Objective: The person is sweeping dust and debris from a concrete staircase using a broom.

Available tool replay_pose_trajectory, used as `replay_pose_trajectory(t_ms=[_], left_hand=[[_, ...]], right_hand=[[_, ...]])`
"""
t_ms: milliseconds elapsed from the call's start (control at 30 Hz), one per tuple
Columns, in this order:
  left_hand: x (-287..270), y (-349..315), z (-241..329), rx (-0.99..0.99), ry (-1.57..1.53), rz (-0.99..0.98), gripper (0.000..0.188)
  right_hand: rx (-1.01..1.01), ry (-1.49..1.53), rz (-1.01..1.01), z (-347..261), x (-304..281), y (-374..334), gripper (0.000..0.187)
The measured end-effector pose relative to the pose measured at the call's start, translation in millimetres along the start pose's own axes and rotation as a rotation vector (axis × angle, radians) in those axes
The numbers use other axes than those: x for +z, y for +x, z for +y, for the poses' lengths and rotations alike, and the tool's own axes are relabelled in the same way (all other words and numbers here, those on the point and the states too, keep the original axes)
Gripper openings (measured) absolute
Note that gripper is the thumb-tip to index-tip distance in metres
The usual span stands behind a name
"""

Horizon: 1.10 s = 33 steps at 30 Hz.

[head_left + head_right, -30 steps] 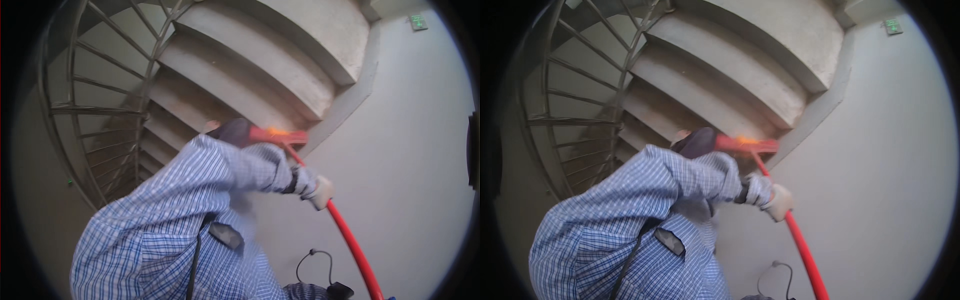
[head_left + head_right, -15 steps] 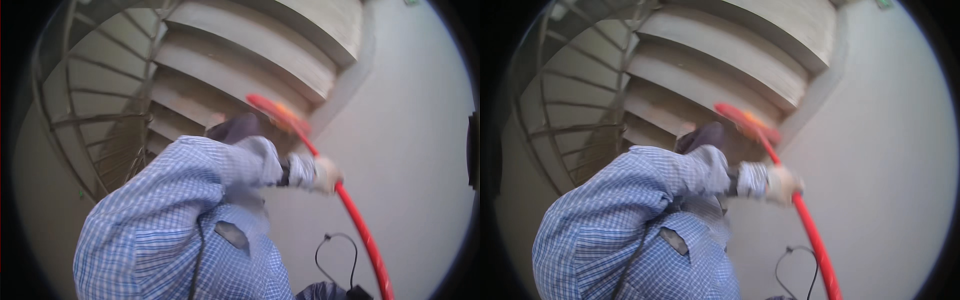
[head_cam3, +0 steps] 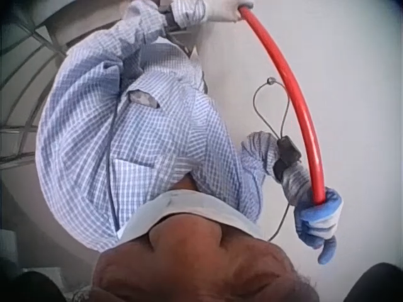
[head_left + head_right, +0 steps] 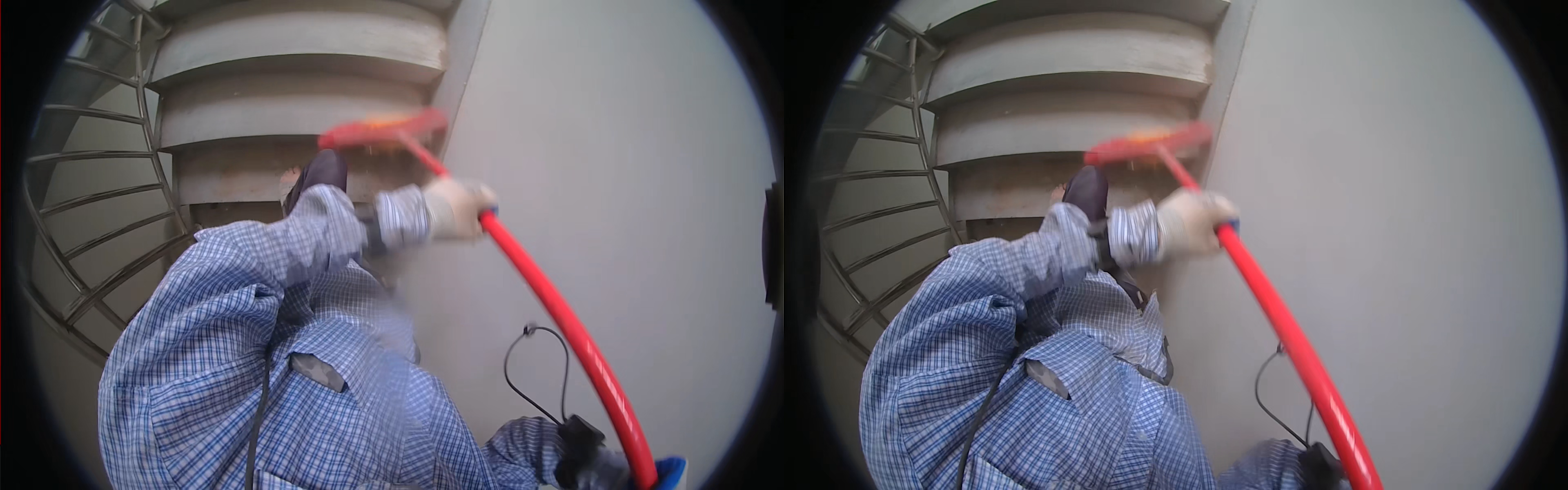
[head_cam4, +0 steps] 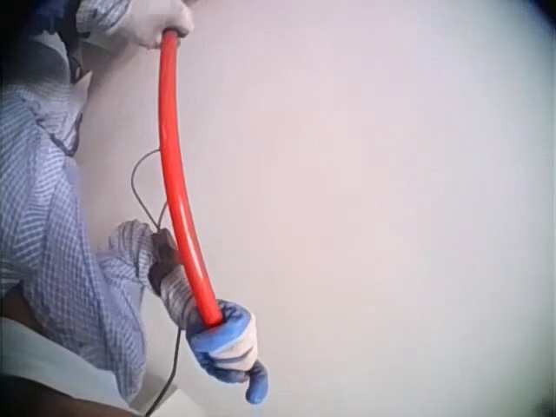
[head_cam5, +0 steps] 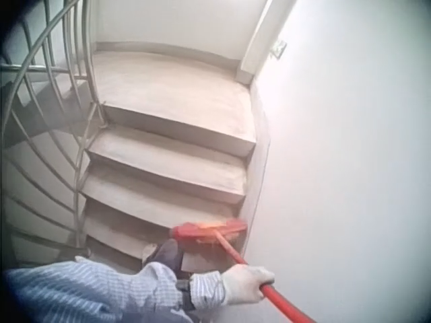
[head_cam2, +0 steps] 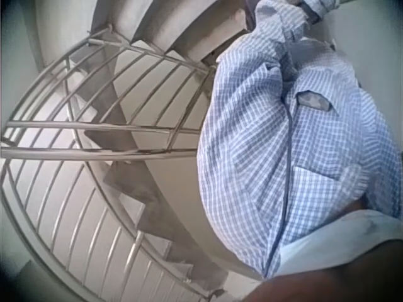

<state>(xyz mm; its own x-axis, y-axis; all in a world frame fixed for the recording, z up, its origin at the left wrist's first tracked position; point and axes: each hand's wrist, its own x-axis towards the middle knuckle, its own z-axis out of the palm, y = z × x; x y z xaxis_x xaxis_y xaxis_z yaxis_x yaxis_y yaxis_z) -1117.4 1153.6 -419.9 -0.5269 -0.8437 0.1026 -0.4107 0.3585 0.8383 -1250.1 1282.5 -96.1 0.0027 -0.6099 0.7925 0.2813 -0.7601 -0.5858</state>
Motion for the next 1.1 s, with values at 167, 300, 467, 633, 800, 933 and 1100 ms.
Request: replay_pose_trajectory(t_ms=[167,300,467,633,800,933,1100], left_hand=[[37.0,38.6,-115.1,-0.303,-0.298,0.37,0.005],[47.5,4.2,-57.9,-0.179,0.001,-0.241,0.013],[6.3,14.2,-17.5,-0.066,-0.138,0.013,0.013],[43.4,40.2,-143.1,-0.207,0.065,0.194,0.008],[87.7,10.6,-103.9,-0.23,0.121,-0.024,0.01],[29.5,18.9,-18.8,-0.089,0.146,-0.599,0.011],[-5.1,10.1,-6.0,-0.144,-0.116,-0.34,0.01]], right_hand=[[0.305,-0.378,-0.152,51.3,-15.5,-77.2,0.011],[0.279,-0.357,0.094,-5.2,-21.6,-57.1,0.021],[-0.13,0.209,0.267,7.1,-13.9,-39.0,0.012],[0.339,-0.501,0.137,66.4,-17.9,-113.0,0.02],[0.417,-0.594,0.345,-0.5,-38.0,-134.7,0.018],[0.044,-0.227,0.502,-49.0,-21.5,-76.0,0.029],[-0.052,0.109,0.069,-46.0,-47.6,-53.8,0.028]])
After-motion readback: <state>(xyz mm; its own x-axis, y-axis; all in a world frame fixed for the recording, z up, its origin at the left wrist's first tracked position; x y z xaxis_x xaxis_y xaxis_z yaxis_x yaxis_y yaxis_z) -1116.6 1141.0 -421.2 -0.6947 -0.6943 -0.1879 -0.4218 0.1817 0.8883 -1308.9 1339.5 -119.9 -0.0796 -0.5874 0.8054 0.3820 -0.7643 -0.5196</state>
